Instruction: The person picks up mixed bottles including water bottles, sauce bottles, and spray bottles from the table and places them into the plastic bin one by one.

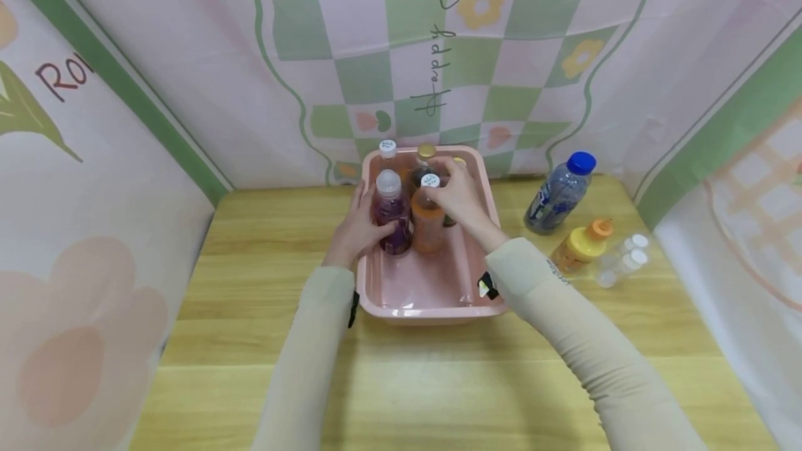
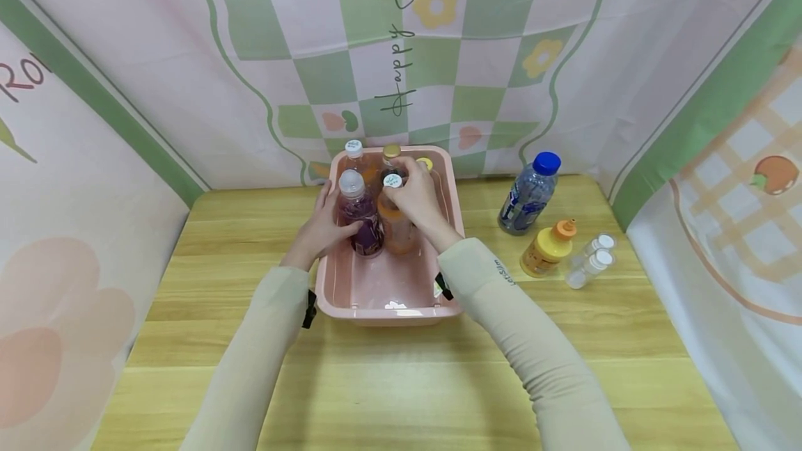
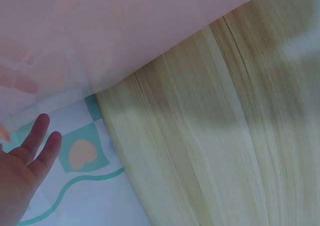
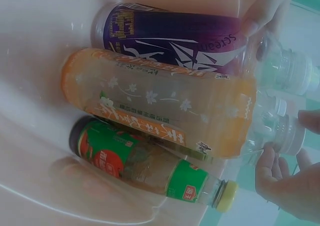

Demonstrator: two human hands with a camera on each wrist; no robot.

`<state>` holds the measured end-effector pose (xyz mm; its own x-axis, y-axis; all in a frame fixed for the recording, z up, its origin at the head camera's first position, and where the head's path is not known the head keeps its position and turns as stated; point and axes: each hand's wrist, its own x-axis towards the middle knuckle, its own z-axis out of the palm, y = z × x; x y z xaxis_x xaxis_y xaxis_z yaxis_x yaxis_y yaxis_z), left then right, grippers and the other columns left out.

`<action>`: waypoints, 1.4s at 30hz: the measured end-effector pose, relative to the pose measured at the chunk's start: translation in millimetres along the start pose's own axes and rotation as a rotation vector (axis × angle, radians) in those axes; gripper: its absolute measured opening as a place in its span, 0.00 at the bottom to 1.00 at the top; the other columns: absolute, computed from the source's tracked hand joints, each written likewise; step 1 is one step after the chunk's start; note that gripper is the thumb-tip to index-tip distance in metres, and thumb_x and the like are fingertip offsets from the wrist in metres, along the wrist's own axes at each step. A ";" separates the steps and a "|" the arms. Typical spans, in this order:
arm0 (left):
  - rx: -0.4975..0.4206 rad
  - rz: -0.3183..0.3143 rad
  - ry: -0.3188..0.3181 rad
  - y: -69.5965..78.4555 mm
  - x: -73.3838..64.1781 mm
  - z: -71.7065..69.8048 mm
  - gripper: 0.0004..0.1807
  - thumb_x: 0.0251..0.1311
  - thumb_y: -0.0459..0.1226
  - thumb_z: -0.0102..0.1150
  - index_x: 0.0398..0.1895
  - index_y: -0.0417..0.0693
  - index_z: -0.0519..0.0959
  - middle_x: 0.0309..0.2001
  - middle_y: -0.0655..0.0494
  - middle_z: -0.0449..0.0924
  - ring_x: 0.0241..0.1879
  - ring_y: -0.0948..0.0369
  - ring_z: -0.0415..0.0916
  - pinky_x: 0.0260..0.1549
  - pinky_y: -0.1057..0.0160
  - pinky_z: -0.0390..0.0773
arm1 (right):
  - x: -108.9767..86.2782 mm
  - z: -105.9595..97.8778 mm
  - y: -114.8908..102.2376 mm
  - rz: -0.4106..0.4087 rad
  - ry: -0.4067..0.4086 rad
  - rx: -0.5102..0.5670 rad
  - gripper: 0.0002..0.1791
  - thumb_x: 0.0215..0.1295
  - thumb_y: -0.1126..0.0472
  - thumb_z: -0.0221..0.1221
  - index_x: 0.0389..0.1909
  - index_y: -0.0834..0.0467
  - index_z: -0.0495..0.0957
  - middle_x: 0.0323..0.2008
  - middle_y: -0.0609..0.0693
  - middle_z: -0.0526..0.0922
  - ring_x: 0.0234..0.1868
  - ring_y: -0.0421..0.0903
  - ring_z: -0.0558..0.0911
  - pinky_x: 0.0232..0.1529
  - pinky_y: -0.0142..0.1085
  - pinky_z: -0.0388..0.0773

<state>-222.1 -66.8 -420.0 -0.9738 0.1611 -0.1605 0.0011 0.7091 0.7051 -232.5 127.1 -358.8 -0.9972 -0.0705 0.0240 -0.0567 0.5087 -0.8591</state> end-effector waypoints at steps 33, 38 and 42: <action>0.038 -0.044 -0.003 2.2 -1.9 1.8 0.56 0.55 0.56 0.60 0.77 0.61 0.32 0.78 0.60 0.25 0.74 0.45 0.51 0.66 0.42 0.64 | 7.5 -18.4 9.1 -0.036 -0.164 -0.014 0.33 0.62 0.61 0.60 0.66 0.64 0.61 0.67 0.61 0.66 0.68 0.58 0.65 0.65 0.49 0.71; 0.037 -0.042 -0.005 2.7 -2.3 2.1 0.56 0.55 0.56 0.60 0.77 0.62 0.32 0.78 0.62 0.25 0.74 0.45 0.50 0.67 0.42 0.64 | 4.4 -27.8 3.1 -0.058 -0.143 0.037 0.31 0.62 0.63 0.59 0.66 0.64 0.63 0.65 0.62 0.63 0.63 0.59 0.70 0.64 0.49 0.72; 0.034 -0.037 -0.002 3.0 -2.9 1.9 0.56 0.55 0.55 0.60 0.77 0.61 0.33 0.78 0.60 0.26 0.74 0.45 0.50 0.67 0.42 0.63 | 4.9 -36.2 -0.5 -0.051 -0.134 0.065 0.32 0.62 0.67 0.58 0.67 0.63 0.61 0.66 0.63 0.62 0.62 0.60 0.72 0.61 0.49 0.75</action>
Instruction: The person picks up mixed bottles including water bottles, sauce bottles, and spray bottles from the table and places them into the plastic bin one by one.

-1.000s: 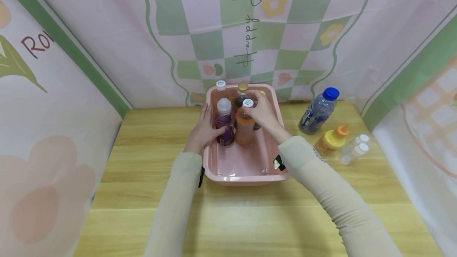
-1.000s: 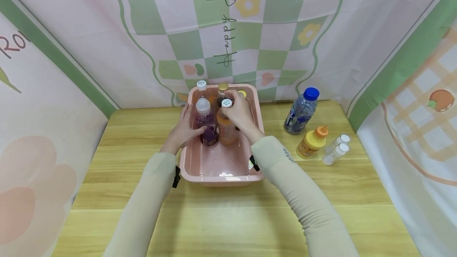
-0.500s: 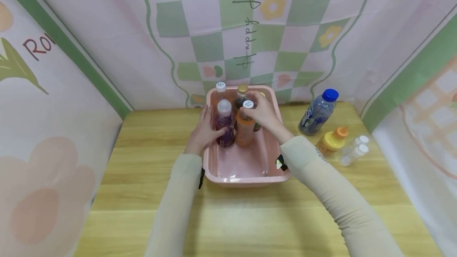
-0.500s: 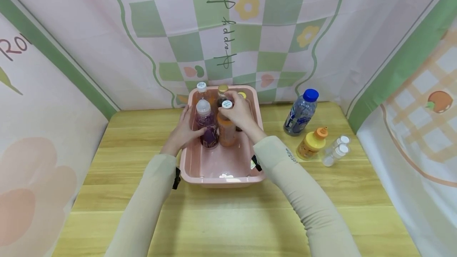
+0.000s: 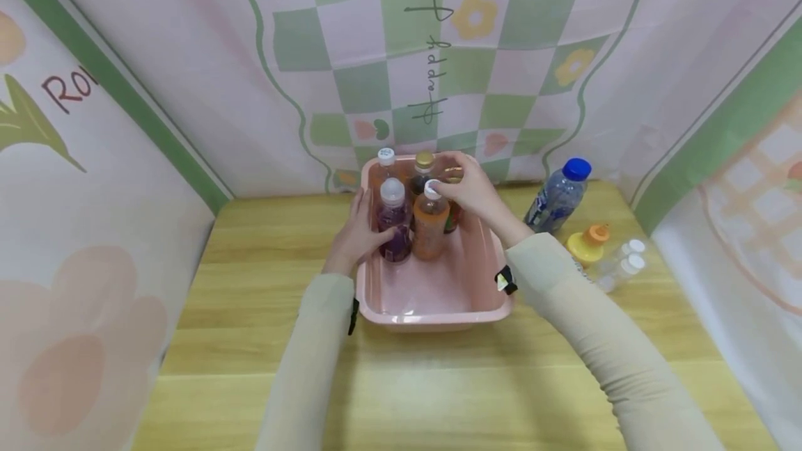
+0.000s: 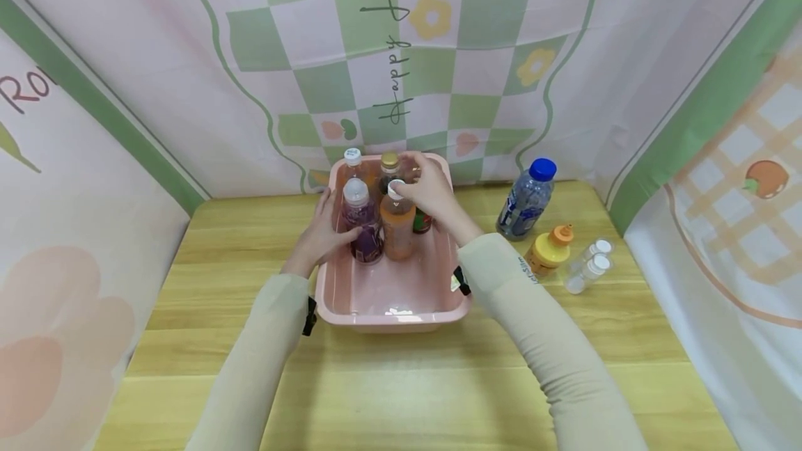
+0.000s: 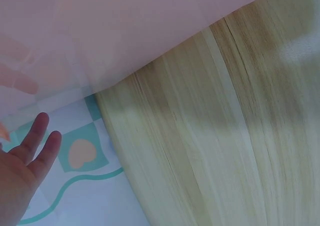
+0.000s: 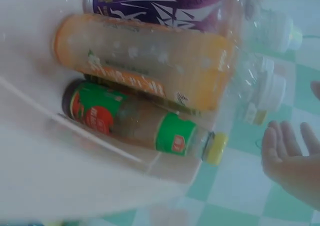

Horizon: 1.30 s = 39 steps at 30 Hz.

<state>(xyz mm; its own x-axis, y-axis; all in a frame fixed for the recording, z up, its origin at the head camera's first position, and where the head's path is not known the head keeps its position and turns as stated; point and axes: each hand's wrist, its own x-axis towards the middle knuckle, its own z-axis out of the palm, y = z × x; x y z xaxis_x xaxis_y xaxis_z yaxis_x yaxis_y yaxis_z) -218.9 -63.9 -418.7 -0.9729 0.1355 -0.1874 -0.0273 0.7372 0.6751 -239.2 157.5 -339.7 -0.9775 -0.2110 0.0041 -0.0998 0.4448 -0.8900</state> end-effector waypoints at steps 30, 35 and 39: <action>-0.015 -0.010 0.006 -3.4 2.8 1.2 0.55 0.55 0.55 0.60 0.77 0.62 0.33 0.78 0.62 0.25 0.74 0.45 0.49 0.67 0.41 0.62 | -6.6 -108.7 22.3 -0.084 0.417 0.463 0.29 0.54 0.82 0.52 0.55 0.56 0.71 0.39 0.38 0.77 0.41 0.32 0.78 0.38 0.16 0.77; -0.015 0.002 0.000 -2.9 2.9 0.9 0.56 0.55 0.54 0.61 0.77 0.61 0.33 0.78 0.60 0.24 0.74 0.45 0.50 0.67 0.42 0.63 | -8.1 -123.4 40.1 -0.008 0.495 0.465 0.31 0.54 0.82 0.53 0.58 0.57 0.69 0.38 0.37 0.77 0.39 0.30 0.77 0.37 0.15 0.76; -0.016 0.005 0.000 -2.6 2.9 1.1 0.56 0.55 0.54 0.61 0.77 0.60 0.33 0.78 0.59 0.25 0.74 0.45 0.49 0.67 0.42 0.62 | -11.1 -130.2 50.5 0.066 0.551 0.403 0.34 0.56 0.80 0.53 0.64 0.59 0.64 0.40 0.36 0.75 0.41 0.29 0.74 0.38 0.13 0.75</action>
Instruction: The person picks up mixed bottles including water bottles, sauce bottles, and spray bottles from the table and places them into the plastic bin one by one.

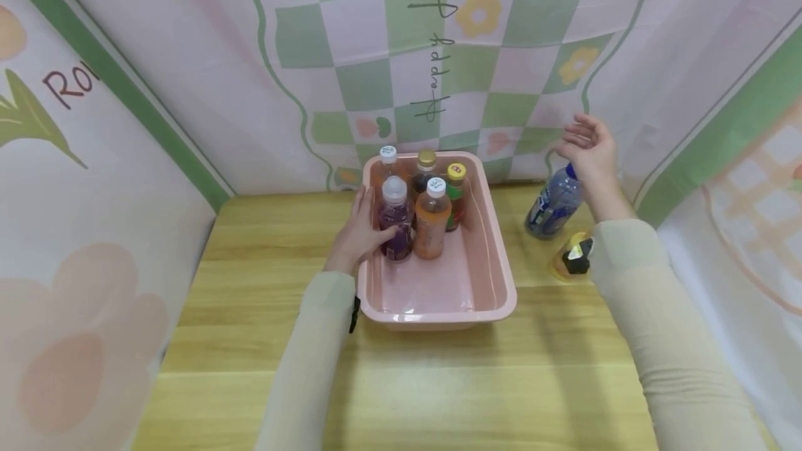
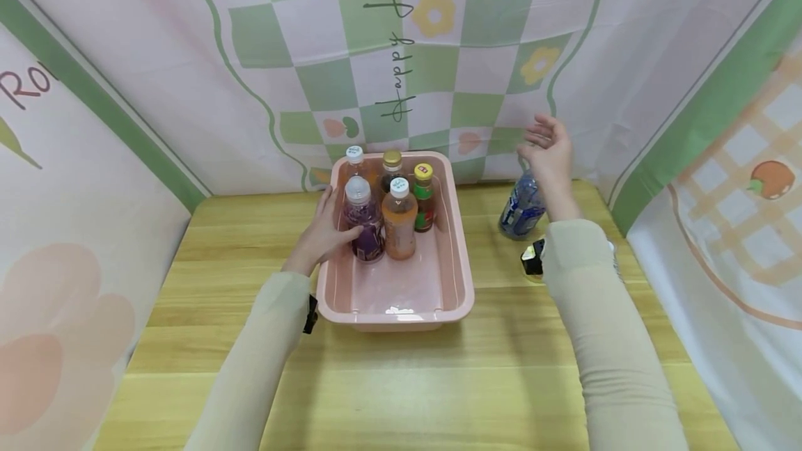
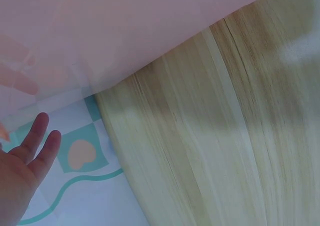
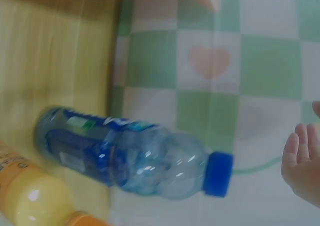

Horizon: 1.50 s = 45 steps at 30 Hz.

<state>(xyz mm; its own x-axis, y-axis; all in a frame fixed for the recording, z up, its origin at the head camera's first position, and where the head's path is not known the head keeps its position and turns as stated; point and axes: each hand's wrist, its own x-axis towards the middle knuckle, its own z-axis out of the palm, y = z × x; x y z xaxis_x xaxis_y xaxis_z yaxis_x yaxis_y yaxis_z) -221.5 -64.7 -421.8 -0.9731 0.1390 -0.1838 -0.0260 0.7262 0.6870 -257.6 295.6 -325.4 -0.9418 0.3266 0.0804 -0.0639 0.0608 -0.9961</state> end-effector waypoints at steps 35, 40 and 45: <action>-0.033 0.016 0.010 -1.7 0.9 0.6 0.58 0.53 0.52 0.64 0.77 0.57 0.34 0.78 0.59 0.26 0.76 0.49 0.43 0.69 0.42 0.60 | 6.6 -36.6 53.4 0.247 0.002 -0.266 0.42 0.61 0.74 0.53 0.74 0.50 0.51 0.76 0.51 0.48 0.76 0.47 0.51 0.76 0.36 0.53; -0.014 0.019 0.009 -1.7 1.7 0.9 0.57 0.54 0.53 0.62 0.77 0.58 0.34 0.78 0.58 0.26 0.75 0.47 0.46 0.69 0.42 0.60 | 5.9 -35.6 53.3 0.234 -0.014 -0.285 0.40 0.64 0.71 0.53 0.75 0.51 0.50 0.76 0.53 0.45 0.77 0.50 0.49 0.76 0.37 0.51; 0.001 0.010 0.010 -2.2 3.3 1.4 0.56 0.54 0.54 0.61 0.77 0.59 0.34 0.78 0.59 0.26 0.75 0.46 0.47 0.68 0.42 0.62 | 5.7 -34.0 55.5 0.227 -0.010 -0.361 0.37 0.67 0.66 0.52 0.74 0.51 0.51 0.76 0.56 0.48 0.76 0.53 0.51 0.75 0.40 0.57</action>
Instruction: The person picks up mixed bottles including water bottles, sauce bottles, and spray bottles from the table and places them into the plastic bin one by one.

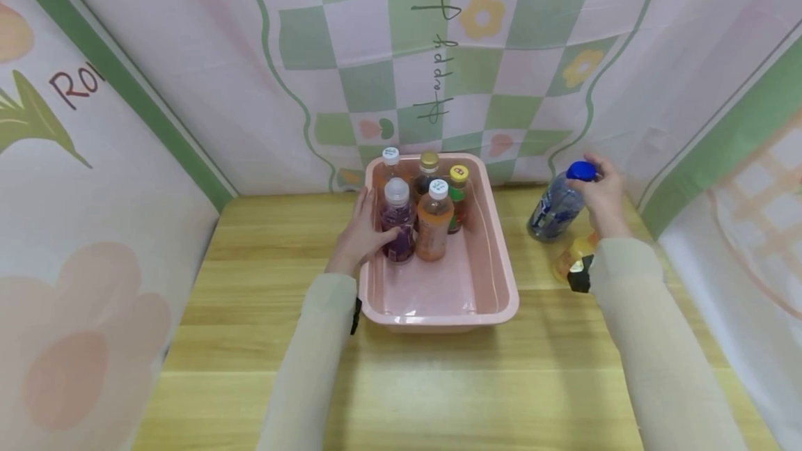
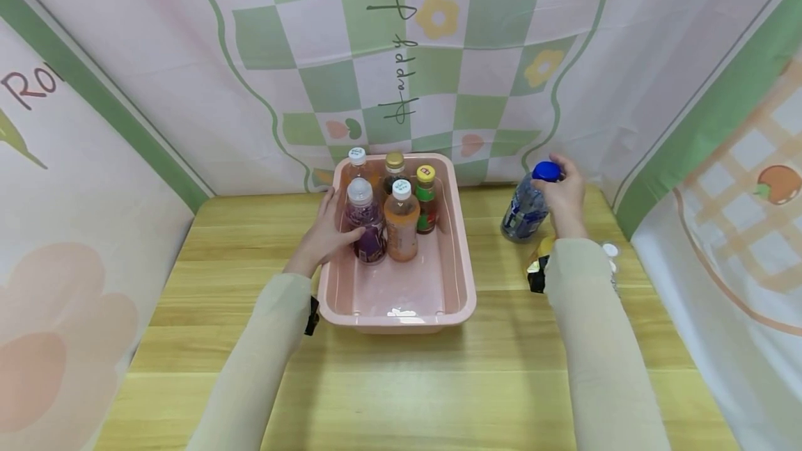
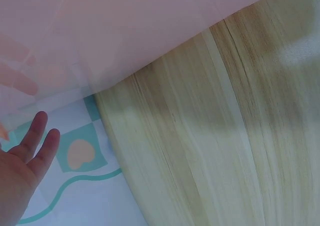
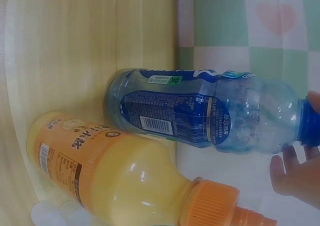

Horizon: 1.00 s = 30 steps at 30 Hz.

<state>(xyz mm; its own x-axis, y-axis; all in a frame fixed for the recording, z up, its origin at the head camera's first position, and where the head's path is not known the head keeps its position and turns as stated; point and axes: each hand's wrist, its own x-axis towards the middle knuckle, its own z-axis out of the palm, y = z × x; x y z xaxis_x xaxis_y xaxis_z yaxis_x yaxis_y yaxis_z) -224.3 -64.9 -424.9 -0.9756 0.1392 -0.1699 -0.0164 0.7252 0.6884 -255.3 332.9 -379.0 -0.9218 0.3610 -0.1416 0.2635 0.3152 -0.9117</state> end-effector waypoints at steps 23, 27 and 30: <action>-0.023 -0.018 -0.003 0.3 -0.2 -0.1 0.56 0.54 0.55 0.61 0.77 0.61 0.34 0.78 0.61 0.26 0.75 0.46 0.48 0.67 0.40 0.62 | -7.3 -1.2 -36.6 -0.022 0.119 0.005 0.40 0.61 0.67 0.58 0.73 0.46 0.55 0.73 0.48 0.59 0.73 0.45 0.59 0.73 0.34 0.60; -0.026 -0.010 -0.006 0.9 -0.9 -1.0 0.56 0.54 0.54 0.62 0.77 0.60 0.34 0.78 0.61 0.26 0.75 0.47 0.47 0.67 0.41 0.62 | -14.8 -1.4 -52.4 -0.070 0.136 0.044 0.38 0.60 0.66 0.59 0.71 0.44 0.58 0.70 0.43 0.64 0.71 0.43 0.62 0.72 0.33 0.62; -0.040 -0.005 -0.007 1.2 -1.3 -1.2 0.57 0.54 0.53 0.63 0.77 0.59 0.34 0.78 0.62 0.25 0.76 0.48 0.44 0.68 0.42 0.61 | -21.1 -0.8 -64.2 -0.111 0.150 0.087 0.37 0.59 0.67 0.60 0.69 0.44 0.61 0.66 0.42 0.67 0.69 0.42 0.64 0.71 0.33 0.63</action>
<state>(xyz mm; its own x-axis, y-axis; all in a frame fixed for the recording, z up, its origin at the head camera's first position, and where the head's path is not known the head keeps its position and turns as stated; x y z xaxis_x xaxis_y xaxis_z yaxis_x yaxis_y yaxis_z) -223.2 -65.0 -423.0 -0.9739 0.1405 -0.1782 -0.0300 0.6984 0.7150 -252.5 305.8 -317.1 -0.8893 0.4571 0.0144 0.1316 0.2859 -0.9492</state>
